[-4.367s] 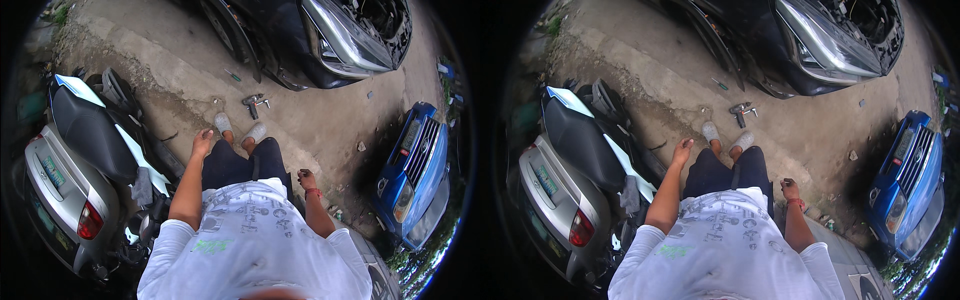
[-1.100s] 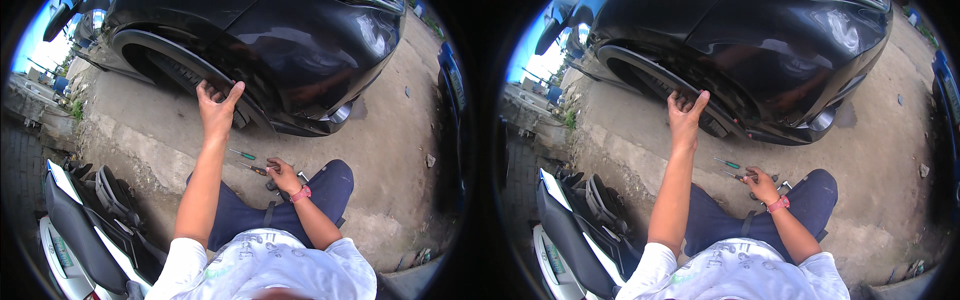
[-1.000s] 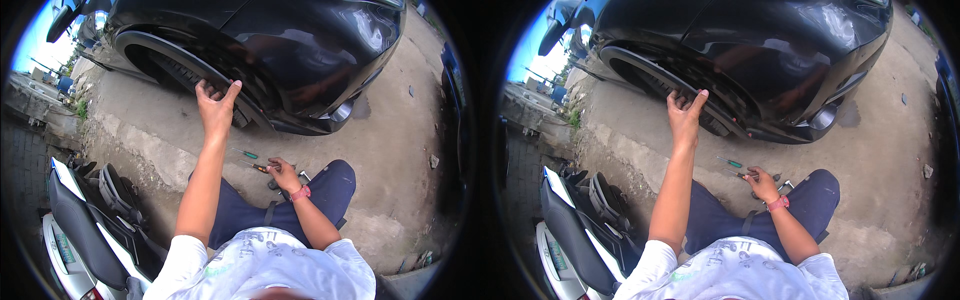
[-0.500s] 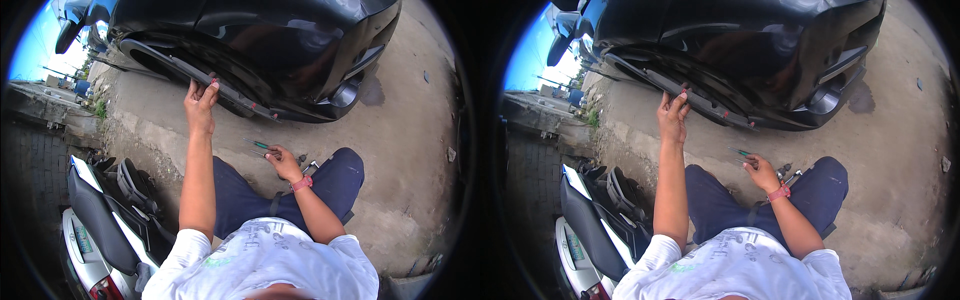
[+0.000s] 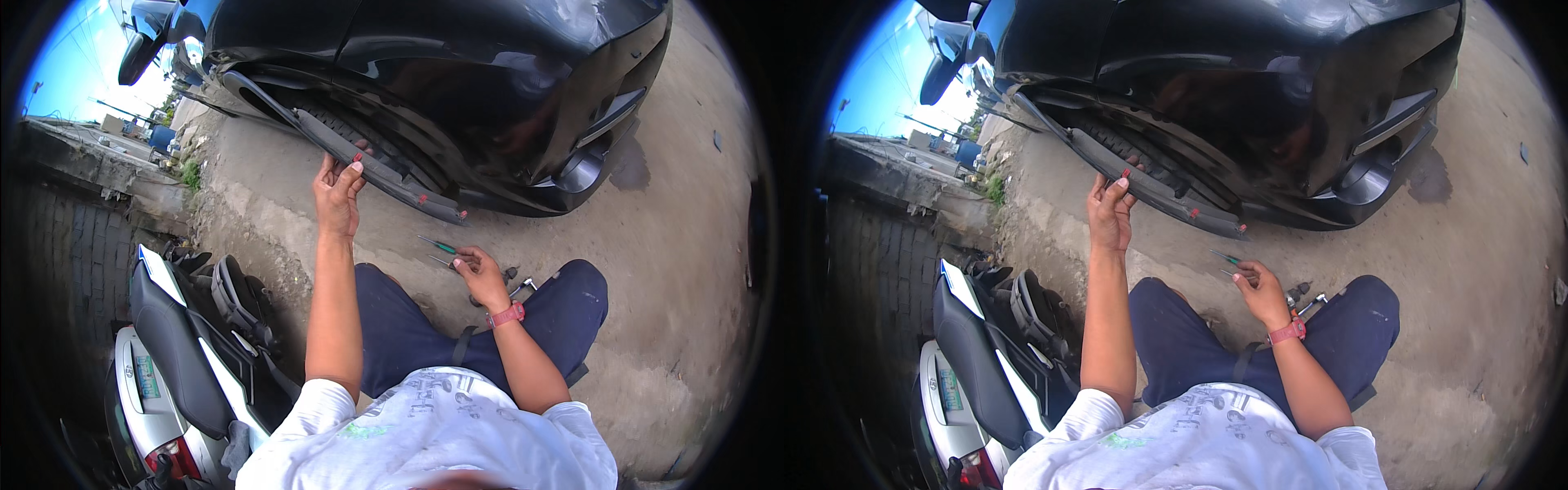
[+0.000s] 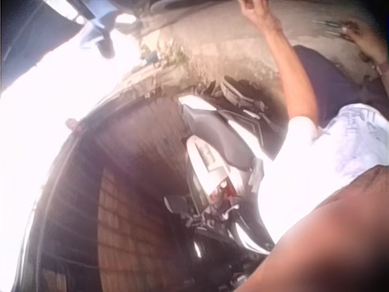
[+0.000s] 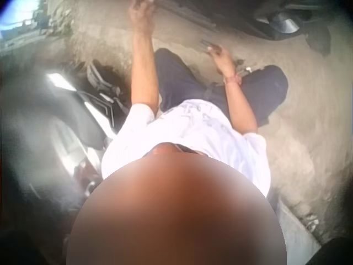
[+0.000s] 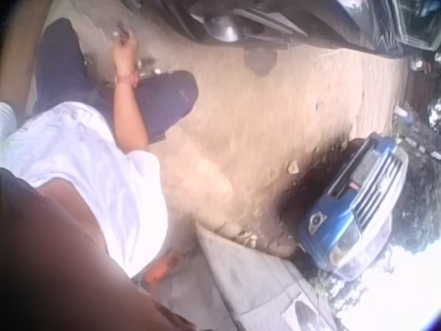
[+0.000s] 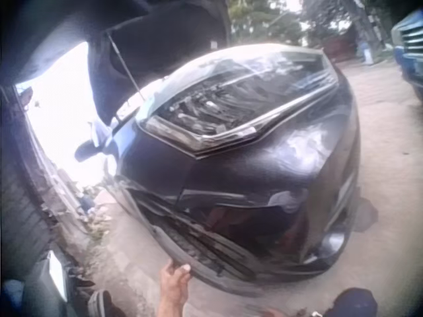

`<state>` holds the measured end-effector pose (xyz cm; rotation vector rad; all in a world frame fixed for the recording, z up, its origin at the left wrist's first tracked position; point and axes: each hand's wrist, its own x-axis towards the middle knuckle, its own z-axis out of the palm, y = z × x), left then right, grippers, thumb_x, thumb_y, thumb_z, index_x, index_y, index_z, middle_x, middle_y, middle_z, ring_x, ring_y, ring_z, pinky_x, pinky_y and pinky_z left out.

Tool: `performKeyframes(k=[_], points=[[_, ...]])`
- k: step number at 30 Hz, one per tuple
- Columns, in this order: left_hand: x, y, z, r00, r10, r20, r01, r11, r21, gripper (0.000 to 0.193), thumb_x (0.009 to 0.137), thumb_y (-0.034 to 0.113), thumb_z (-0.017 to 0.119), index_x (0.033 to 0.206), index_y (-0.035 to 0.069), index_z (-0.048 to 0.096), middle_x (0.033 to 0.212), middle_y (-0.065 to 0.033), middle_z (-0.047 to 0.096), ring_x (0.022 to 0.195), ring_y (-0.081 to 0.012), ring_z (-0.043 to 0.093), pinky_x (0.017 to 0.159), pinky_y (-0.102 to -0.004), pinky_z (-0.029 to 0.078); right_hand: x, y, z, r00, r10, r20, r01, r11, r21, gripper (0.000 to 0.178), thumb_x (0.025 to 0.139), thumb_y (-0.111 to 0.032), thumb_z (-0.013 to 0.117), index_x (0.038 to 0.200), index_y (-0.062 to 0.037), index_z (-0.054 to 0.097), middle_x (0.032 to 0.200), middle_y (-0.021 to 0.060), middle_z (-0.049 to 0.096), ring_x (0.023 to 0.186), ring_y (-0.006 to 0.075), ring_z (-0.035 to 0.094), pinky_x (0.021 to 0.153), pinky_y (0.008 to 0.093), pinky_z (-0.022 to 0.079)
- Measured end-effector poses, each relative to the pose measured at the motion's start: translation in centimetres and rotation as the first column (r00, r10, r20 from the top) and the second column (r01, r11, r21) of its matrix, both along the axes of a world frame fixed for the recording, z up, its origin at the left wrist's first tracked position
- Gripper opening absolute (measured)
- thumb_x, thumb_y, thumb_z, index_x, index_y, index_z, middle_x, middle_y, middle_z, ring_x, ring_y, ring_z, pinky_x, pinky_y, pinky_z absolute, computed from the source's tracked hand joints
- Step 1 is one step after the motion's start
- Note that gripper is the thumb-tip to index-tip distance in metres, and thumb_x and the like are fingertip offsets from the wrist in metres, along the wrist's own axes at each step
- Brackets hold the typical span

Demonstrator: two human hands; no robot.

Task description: The person works on a black car's front bumper with the hood open, using a screwdriver and an impact driver to remove and reinstall plastic fasteners and trim pieces. They kneel and sit on the ground to access the wheel arch and lower bumper areas, repeatedly handling fasteners and adjusting the bumper trim.

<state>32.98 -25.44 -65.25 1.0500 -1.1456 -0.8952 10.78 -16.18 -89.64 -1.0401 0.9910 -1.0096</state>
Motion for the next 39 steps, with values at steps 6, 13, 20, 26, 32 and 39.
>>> performKeyframes(k=[6, 13, 20, 26, 32, 39], points=[[0.1, 0.1, 0.0, 1.000, -0.024, -0.020, 0.024, 1.000, -0.010, 0.060, 0.094, 0.010, 0.070, 0.147, -0.009, 0.050, 0.140, -0.0250, 0.065, 0.129, -0.0319, 0.068, 0.108, -0.0448, 0.060, 0.3, -0.2, -0.2, 1.000, 0.002, -0.003, -0.002, 1.000, 0.007, 0.038, 0.100, -0.017, 0.075, 0.130, 0.0044, 0.068, 0.111, 0.0146, 0.078, 0.090, 0.0170, 0.072, 0.082, 0.0323, 0.057], [0.7, 0.2, -0.2, 1.000, -0.026, 0.001, 0.026, 1.000, -0.008, 0.060, 0.093, 0.011, 0.070, 0.146, -0.009, 0.050, 0.140, -0.0262, 0.065, 0.128, -0.0323, 0.068, 0.106, -0.0452, 0.061, 1.1, -0.4, -0.9, 0.999, 0.011, 0.040, -0.011, 1.000, 0.017, 0.036, 0.099, -0.016, 0.075, 0.129, 0.0036, 0.068, 0.108, 0.0136, 0.078, 0.090, 0.0159, 0.072, 0.082, 0.0314, 0.057], [0.4, 0.5, 0.3, 1.000, -0.017, 0.005, 0.017, 1.000, 0.004, 0.063, 0.092, 0.012, 0.072, 0.147, -0.009, 0.050, 0.139, -0.0249, 0.065, 0.126, -0.0314, 0.069, 0.106, -0.0439, 0.061, 1.5, -0.8, -0.7, 0.999, 0.014, 0.029, -0.014, 1.000, 0.006, 0.035, 0.100, -0.016, 0.074, 0.129, 0.0035, 0.068, 0.108, 0.0136, 0.078, 0.092, 0.0168, 0.073, 0.083, 0.0320, 0.058], [0.1, 0.4, 0.2, 0.997, 0.047, 0.065, -0.048, 0.999, 0.020, 0.061, 0.093, 0.015, 0.074, 0.147, -0.007, 0.053, 0.134, -0.0213, 0.070, 0.123, -0.0275, 0.071, 0.106, -0.0424, 0.060, 1.0, -1.2, -1.1, 0.999, 0.002, 0.049, -0.006, 0.997, 0.082, 0.035, 0.101, -0.018, 0.074, 0.128, 0.0040, 0.069, 0.108, 0.0138, 0.078, 0.093, 0.0167, 0.073, 0.083, 0.0319, 0.058], [-0.4, 0.1, -0.6, 0.977, 0.124, 0.171, -0.123, 0.992, -0.012, 0.059, 0.094, 0.022, 0.078, 0.143, -0.006, 0.058, 0.130, -0.0184, 0.073, 0.121, -0.0247, 0.072, 0.107, -0.0406, 0.057, -3.7, -3.2, -3.2, 0.892, -0.426, 0.151, 0.329, 0.841, 0.429, 0.026, 0.108, -0.023, 0.066, 0.121, -0.0013, 0.071, 0.107, 0.0123, 0.077, 0.088, 0.0191, 0.074, 0.076, 0.0313, 0.058], [-1.4, 0.3, -1.2, 0.905, 0.260, 0.337, -0.241, 0.965, -0.099, 0.075, 0.093, 0.025, 0.082, 0.151, -0.011, 0.050, 0.144, -0.0214, 0.063, 0.129, -0.0312, 0.066, 0.114, -0.0453, 0.051, -0.1, -3.9, -8.9, 0.934, -0.336, -0.124, 0.356, 0.832, 0.425, 0.027, 0.106, -0.024, 0.066, 0.121, -0.0013, 0.070, 0.105, 0.0130, 0.078, 0.086, 0.0247, 0.076, 0.075, 0.0353, 0.059]])
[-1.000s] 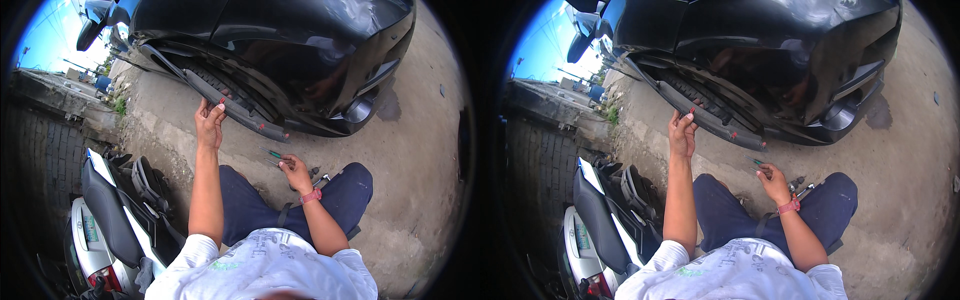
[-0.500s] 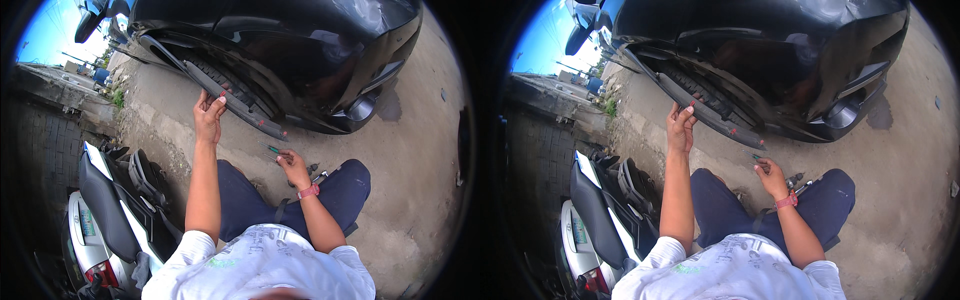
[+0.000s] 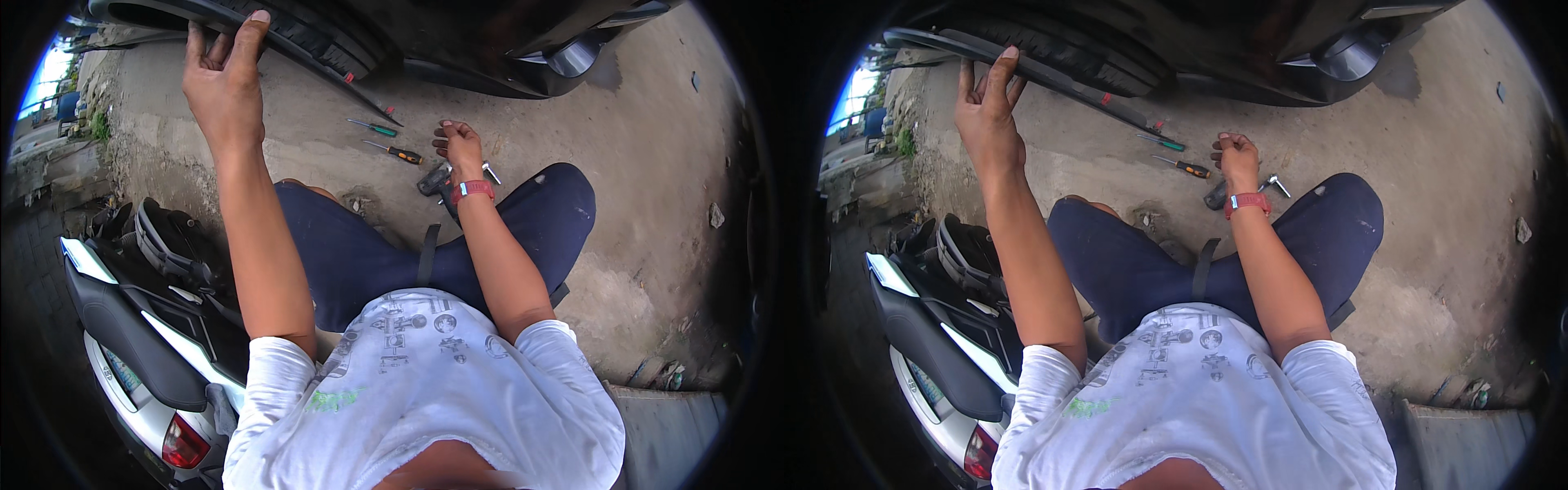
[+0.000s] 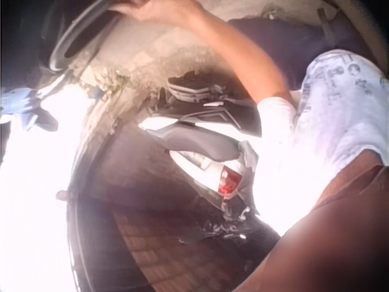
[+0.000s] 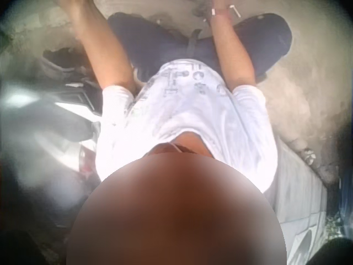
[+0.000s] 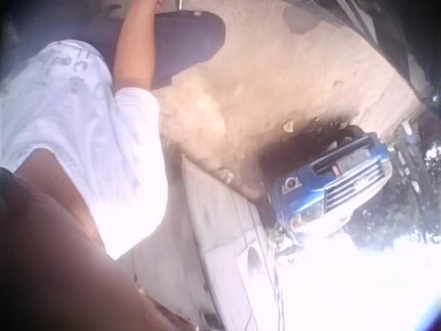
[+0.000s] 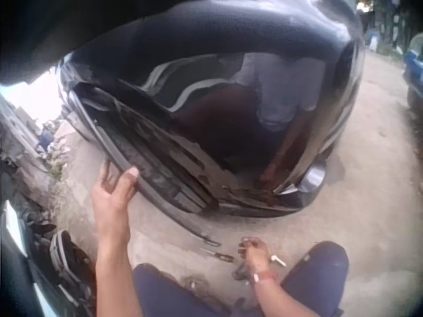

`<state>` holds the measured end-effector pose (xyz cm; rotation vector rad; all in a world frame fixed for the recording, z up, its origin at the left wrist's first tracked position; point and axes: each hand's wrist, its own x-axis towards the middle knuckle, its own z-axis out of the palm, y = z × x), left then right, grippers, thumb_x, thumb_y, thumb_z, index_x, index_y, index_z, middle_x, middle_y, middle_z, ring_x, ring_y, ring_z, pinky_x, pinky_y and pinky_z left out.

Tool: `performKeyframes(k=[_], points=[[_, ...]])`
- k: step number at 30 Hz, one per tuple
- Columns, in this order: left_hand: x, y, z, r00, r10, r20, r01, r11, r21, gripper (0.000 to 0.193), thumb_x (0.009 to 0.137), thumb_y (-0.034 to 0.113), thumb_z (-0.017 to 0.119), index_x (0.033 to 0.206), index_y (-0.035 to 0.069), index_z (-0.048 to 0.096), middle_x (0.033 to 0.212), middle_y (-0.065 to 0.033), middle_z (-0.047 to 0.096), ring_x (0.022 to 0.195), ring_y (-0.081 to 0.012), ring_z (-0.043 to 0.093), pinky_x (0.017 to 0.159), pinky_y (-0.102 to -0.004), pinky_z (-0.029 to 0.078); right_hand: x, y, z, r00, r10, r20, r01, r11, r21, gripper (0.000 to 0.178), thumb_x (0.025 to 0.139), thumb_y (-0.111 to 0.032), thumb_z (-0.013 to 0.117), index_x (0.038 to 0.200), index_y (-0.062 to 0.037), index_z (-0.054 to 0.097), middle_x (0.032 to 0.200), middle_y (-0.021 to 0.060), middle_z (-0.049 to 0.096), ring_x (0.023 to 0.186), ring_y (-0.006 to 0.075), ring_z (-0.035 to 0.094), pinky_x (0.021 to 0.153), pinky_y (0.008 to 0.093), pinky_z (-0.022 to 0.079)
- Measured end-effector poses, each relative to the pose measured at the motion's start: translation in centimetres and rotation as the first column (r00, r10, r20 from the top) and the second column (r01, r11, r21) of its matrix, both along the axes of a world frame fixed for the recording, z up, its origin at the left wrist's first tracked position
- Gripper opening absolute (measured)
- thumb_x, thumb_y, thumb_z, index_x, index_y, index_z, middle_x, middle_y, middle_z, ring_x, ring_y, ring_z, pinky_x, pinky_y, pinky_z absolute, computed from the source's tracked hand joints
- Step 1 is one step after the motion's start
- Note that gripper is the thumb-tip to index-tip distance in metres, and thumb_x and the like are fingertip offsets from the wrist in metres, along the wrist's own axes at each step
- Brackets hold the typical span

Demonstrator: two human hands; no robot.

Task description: The person works on a black car's front bumper with the hood open, using a screwdriver and an impact driver to remove and reinstall plastic fasteners and trim pieces. They kneel and sit on the ground to access the wheel arch and lower bumper areas, repeatedly handling fasteners and adjusting the bumper trim.

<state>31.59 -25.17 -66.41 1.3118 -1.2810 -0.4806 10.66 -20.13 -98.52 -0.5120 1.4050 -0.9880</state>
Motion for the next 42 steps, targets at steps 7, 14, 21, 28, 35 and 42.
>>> performKeyframes(k=[7, 14, 21, 28, 35, 42], points=[[0.5, -0.7, 3.9, 0.536, 0.373, 0.757, -0.034, 0.906, -0.422, 0.060, 0.089, 0.035, 0.084, 0.143, 0.016, 0.066, 0.169, -0.0258, 0.034, 0.161, -0.0438, 0.026, 0.127, -0.0646, 0.026, 8.6, 1.5, -8.9, -0.052, 0.792, -0.608, -0.866, 0.268, 0.423, 0.064, 0.096, -0.041, 0.071, 0.154, -0.0167, 0.059, 0.166, 0.0217, 0.040, 0.152, 0.0481, 0.039, 0.122, 0.0553, 0.041], [3.3, -1.6, 8.5, 0.286, 0.304, 0.909, 0.089, 0.936, -0.341, 0.034, 0.089, 0.047, 0.082, 0.096, 0.014, 0.078, 0.122, -0.0059, 0.070, 0.145, -0.0321, 0.050, 0.129, -0.0589, 0.019, 9.9, 3.2, -13.2, -0.230, 0.716, -0.660, -0.780, 0.270, 0.565, 0.048, 0.093, -0.018, 0.067, 0.139, -0.0030, 0.071, 0.167, 0.0195, 0.035, 0.151, 0.0448, 0.041, 0.121, 0.0587, 0.040], [5.3, -3.7, 13.0, 0.408, 0.227, 0.884, 0.220, 0.916, -0.336, 0.017, 0.092, 0.023, 0.079, 0.101, 0.009, 0.078, 0.095, -0.0083, 0.070, 0.090, -0.0281, 0.069, 0.102, -0.0441, 0.051, 6.0, 3.2, -7.1, 0.248, 0.778, -0.578, -0.860, 0.451, 0.238, 0.026, 0.088, -0.012, 0.074, 0.112, -0.0147, 0.083, 0.116, 0.0188, 0.076, 0.108, 0.0365, 0.075, 0.096, 0.0465, 0.059], [5.7, -4.5, 14.9, 0.424, 0.089, 0.901, 0.126, 0.980, -0.156, 0.023, 0.080, 0.010, 0.074, 0.103, 0.007, 0.077, 0.131, -0.0157, 0.063, 0.121, -0.0354, 0.065, 0.106, -0.0437, 0.050, -1.5, 6.2, 9.5, 0.265, 0.694, -0.669, -0.923, 0.384, 0.032, 0.039, 0.088, -0.013, 0.073, 0.127, -0.0120, 0.071, 0.113, 0.0199, 0.078, 0.109, 0.0403, 0.074, 0.094, 0.0482, 0.058], [5.9, -6.2, 13.5, 0.456, 0.379, 0.806, -0.289, 0.919, -0.268, 0.054, 0.082, 0.027, 0.082, 0.127, 0.005, 0.063, 0.160, -0.0371, 0.032, 0.154, -0.0515, 0.025, 0.127, -0.0555, 0.026, -5.8, 6.7, 12.8, 0.493, 0.673, -0.552, -0.863, 0.460, -0.209, 0.052, 0.087, -0.015, 0.072, 0.138, -0.0063, 0.063, 0.114, 0.0235, 0.075, 0.113, 0.0440, 0.071, 0.099, 0.0509, 0.055], [10.2, -11.1, 15.2, 0.968, 0.248, 0.050, -0.253, 0.951, 0.180, 0.103, 0.087, 0.040, 0.083, 0.161, -0.006, 0.027, 0.146, -0.0287, 0.057, 0.150, -0.0402, 0.041, 0.110, -0.0660, 0.045, -6.1, 7.1, 10.4, 0.443, 0.691, -0.571, -0.896, 0.355, -0.265, 0.054, 0.089, -0.020, 0.065, 0.140, -0.0039, 0.064, 0.129, 0.0241, 0.065, 0.119, 0.0433, 0.066, 0.103, 0.0500, 0.054]])
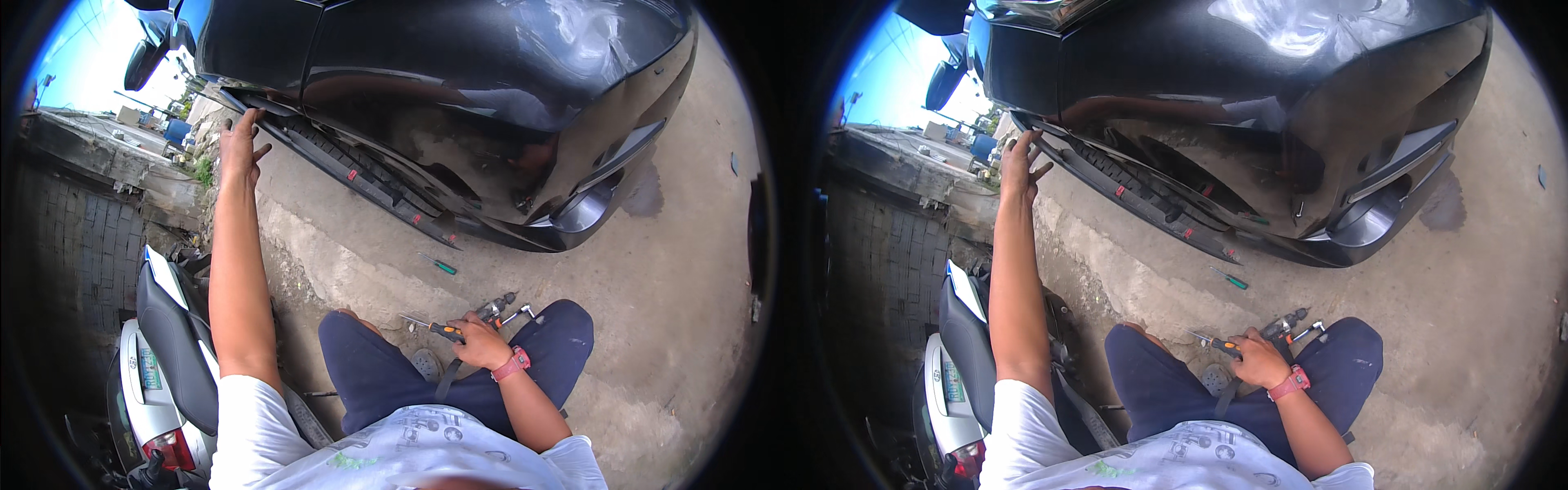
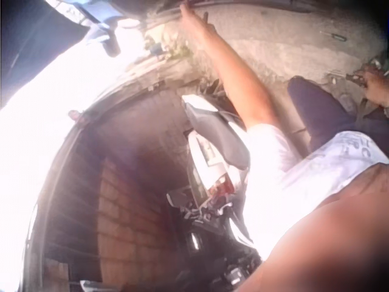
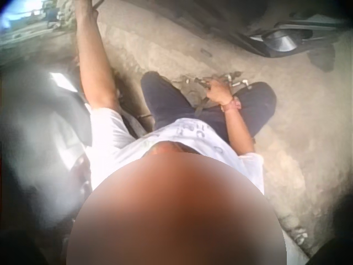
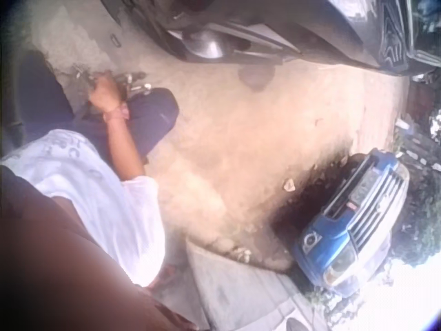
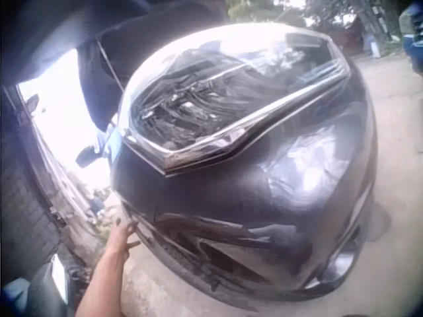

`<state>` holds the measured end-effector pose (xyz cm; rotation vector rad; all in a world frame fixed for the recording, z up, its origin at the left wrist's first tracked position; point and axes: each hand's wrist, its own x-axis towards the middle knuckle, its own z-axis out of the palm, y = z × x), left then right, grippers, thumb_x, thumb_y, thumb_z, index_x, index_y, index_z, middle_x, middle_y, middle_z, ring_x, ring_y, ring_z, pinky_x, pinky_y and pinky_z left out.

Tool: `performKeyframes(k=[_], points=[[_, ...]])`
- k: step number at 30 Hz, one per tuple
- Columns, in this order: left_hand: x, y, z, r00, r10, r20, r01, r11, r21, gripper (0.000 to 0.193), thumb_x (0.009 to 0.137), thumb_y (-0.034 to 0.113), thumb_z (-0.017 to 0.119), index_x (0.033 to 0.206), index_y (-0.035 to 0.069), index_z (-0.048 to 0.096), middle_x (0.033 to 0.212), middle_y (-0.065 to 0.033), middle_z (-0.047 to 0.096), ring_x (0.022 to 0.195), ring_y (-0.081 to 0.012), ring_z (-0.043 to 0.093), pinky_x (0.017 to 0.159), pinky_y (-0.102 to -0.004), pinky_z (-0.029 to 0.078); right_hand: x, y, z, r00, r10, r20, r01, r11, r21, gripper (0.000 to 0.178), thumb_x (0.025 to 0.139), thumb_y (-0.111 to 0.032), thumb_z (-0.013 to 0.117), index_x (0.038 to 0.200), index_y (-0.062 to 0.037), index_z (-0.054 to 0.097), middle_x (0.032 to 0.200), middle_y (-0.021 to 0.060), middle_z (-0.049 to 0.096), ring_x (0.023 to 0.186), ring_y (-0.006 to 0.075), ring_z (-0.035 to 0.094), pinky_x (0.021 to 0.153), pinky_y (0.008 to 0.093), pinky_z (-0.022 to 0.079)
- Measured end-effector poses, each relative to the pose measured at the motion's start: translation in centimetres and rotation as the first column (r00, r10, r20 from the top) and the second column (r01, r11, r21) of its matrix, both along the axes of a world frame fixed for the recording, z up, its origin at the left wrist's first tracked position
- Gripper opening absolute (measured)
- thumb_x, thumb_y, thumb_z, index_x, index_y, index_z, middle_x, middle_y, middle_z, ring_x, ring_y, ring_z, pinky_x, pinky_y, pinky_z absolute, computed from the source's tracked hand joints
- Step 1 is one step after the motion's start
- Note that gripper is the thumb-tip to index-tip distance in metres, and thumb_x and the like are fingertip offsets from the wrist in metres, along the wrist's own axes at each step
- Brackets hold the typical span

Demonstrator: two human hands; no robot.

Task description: The person works on a black car's front bumper with the hood open, using a screwdriver and an impact driver to remove and reinstall plastic fasteners and trim pieces. They kneel and sit on the ground to access the wheel arch and lower bumper areas, repeatedly handling fasteners and adjusting the bumper trim.

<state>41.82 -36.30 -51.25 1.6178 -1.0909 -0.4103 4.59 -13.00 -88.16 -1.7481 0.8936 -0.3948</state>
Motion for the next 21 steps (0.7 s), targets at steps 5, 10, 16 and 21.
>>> performKeyframes(k=[5, 10, 16, 21], points=[[3.9, 0.6, 1.1, 0.949, -0.245, -0.199, 0.241, 0.969, -0.046, 0.031, 0.102, 0.008, 0.063, 0.130, -0.005, 0.060, 0.118, -0.0125, 0.073, 0.103, -0.0203, 0.074, 0.089, -0.0321, 0.063, -0.4, -0.4, 0.3, 0.991, -0.012, 0.131, 0.001, 0.996, 0.087, 0.047, 0.093, -0.020, 0.059, 0.137, -0.0050, 0.065, 0.133, 0.0238, 0.062, 0.119, 0.0442, 0.066, 0.105, 0.0499, 0.052], [4.0, 1.4, 1.4, 0.924, -0.324, -0.201, 0.325, 0.945, -0.029, 0.031, 0.103, 0.006, 0.064, 0.131, -0.005, 0.059, 0.119, -0.0120, 0.074, 0.102, -0.0172, 0.075, 0.087, -0.0280, 0.063, 0.8, -1.9, 0.2, 0.974, 0.005, 0.225, -0.060, 0.970, 0.237, 0.043, 0.095, -0.019, 0.056, 0.135, -0.0055, 0.065, 0.133, 0.0243, 0.066, 0.125, 0.0445, 0.063, 0.107, 0.0496, 0.051], [3.5, 1.8, 1.2, 0.916, -0.327, -0.233, 0.318, 0.945, -0.074, 0.029, 0.099, 0.003, 0.068, 0.127, -0.002, 0.061, 0.115, -0.0087, 0.074, 0.098, -0.0149, 0.075, 0.086, -0.0266, 0.063, 0.0, -2.9, 1.8, 0.930, 0.005, 0.367, -0.100, 0.966, 0.238, 0.042, 0.096, -0.014, 0.063, 0.136, -0.0037, 0.066, 0.127, 0.0167, 0.073, 0.121, 0.0311, 0.068, 0.106, 0.0412, 0.050], [3.4, 2.3, 1.2, 0.911, -0.337, -0.237, 0.328, 0.941, -0.080, 0.045, 0.097, 0.003, 0.070, 0.139, -0.005, 0.058, 0.120, -0.0093, 0.072, 0.100, -0.0171, 0.075, 0.089, -0.0268, 0.062, -2.5, -4.1, 7.8, 0.900, -0.099, 0.425, -0.073, 0.926, 0.371, 0.037, 0.100, -0.025, 0.076, 0.130, -0.0032, 0.068, 0.122, 0.0085, 0.074, 0.112, 0.0174, 0.067, 0.100, 0.0349, 0.052]])
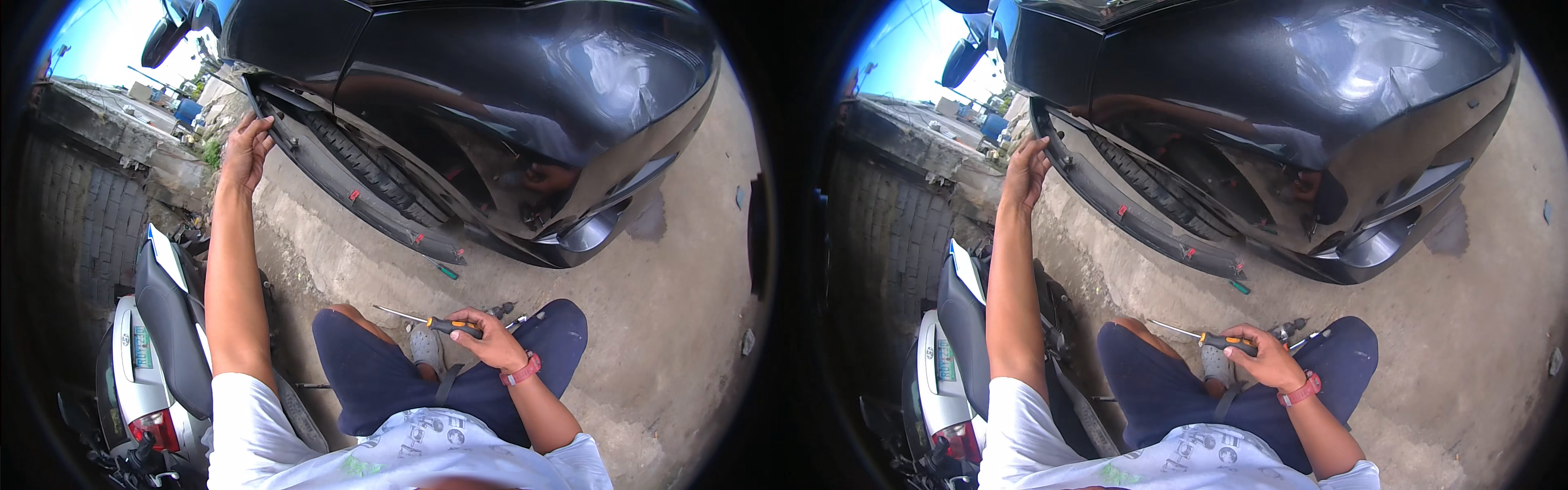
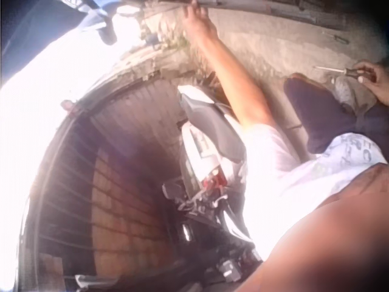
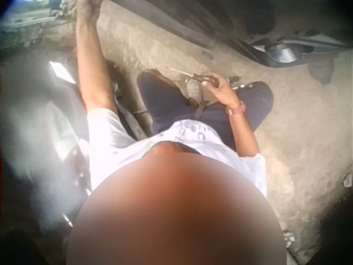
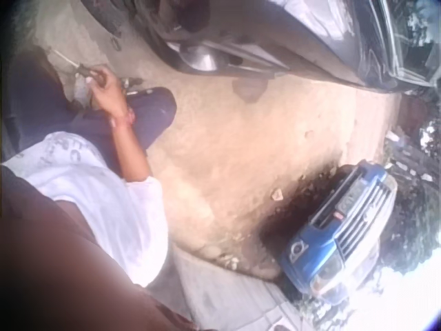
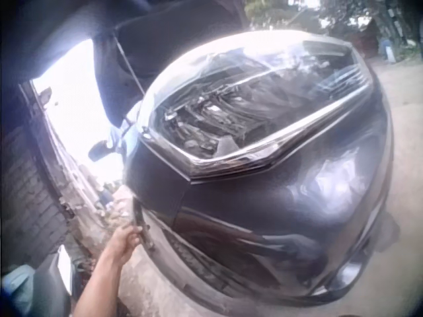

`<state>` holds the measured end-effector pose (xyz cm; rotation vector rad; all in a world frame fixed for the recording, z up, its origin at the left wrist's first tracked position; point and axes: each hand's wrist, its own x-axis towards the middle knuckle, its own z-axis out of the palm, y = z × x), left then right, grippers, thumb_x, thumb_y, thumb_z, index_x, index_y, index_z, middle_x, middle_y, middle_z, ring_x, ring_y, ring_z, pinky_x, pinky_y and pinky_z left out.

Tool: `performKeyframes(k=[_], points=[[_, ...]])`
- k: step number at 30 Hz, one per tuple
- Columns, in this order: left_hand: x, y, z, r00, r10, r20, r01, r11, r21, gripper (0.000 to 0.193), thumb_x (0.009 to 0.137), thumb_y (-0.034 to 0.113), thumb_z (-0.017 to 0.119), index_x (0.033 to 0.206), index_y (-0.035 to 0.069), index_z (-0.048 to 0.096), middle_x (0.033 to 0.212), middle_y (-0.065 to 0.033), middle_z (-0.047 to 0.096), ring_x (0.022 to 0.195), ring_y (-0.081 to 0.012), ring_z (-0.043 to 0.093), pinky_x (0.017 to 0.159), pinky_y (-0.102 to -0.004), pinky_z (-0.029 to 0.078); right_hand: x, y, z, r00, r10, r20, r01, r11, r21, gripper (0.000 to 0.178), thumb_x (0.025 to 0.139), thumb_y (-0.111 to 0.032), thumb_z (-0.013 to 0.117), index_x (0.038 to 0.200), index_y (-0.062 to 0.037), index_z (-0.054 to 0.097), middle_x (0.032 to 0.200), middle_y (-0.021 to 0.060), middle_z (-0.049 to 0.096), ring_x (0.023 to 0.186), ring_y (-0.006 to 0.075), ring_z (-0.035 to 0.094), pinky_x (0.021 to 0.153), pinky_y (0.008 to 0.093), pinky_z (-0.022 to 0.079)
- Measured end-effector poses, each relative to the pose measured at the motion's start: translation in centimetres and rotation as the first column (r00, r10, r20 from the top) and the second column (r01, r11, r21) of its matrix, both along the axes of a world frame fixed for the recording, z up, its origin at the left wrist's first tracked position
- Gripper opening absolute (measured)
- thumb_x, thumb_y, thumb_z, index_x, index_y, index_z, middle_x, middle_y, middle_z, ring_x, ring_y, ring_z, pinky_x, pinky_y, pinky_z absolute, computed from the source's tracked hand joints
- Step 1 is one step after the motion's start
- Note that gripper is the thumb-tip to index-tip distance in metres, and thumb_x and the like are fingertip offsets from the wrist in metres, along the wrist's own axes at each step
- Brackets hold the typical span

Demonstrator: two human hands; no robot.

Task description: The person works on a black car's front bumper with the hood open, using a screwdriver and an impact driver to remove and reinstall plastic fasteners and trim pieces. They kneel and sit on the ground to access the wheel arch and lower bumper areas, repeatedly handling fasteners and adjusting the bumper trim.

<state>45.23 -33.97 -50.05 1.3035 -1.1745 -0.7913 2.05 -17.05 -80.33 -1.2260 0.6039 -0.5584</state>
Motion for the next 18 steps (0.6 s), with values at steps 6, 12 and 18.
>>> performKeyframes(k=[6, 12, 18], points=[[-0.8, 0.3, 0.3, 0.950, 0.134, 0.283, -0.158, 0.986, 0.062, 0.073, 0.091, 0.023, 0.080, 0.151, -0.007, 0.050, 0.135, -0.0125, 0.064, 0.124, -0.0195, 0.064, 0.111, -0.0429, 0.051, 0.9, -0.7, 13.0, 0.935, -0.125, 0.331, 0.145, 0.989, -0.036, 0.048, 0.105, -0.024, 0.070, 0.142, 0.0028, 0.056, 0.115, 0.0122, 0.073, 0.092, 0.0098, 0.067, 0.079, 0.0250, 0.054], [-0.4, -0.3, 0.9, 0.360, 0.396, 0.845, -0.167, 0.918, -0.359, 0.082, 0.091, 0.046, 0.076, 0.154, 0.001, 0.050, 0.173, -0.0261, 0.031, 0.164, -0.0364, 0.023, 0.131, -0.0528, 0.025, 8.8, -6.8, 23.8, 0.869, -0.443, 0.221, 0.442, 0.492, -0.750, 0.041, 0.099, -0.010, 0.065, 0.139, -0.0028, 0.060, 0.106, 0.0220, 0.071, 0.087, 0.0398, 0.072, 0.082, 0.0456, 0.056], [1.7, 0.0, 3.6, -0.200, 0.339, 0.919, 0.014, 0.939, -0.343, 0.077, 0.096, 0.063, 0.062, 0.144, 0.002, 0.060, 0.168, -0.0222, 0.041, 0.165, -0.0353, 0.023, 0.133, -0.0548, 0.019, 16.3, -11.4, 28.0, 0.787, -0.616, 0.023, 0.228, 0.255, -0.940, 0.035, 0.103, -0.013, 0.061, 0.138, -0.0063, 0.060, 0.108, 0.0207, 0.072, 0.097, 0.0418, 0.071, 0.086, 0.0506, 0.055]])
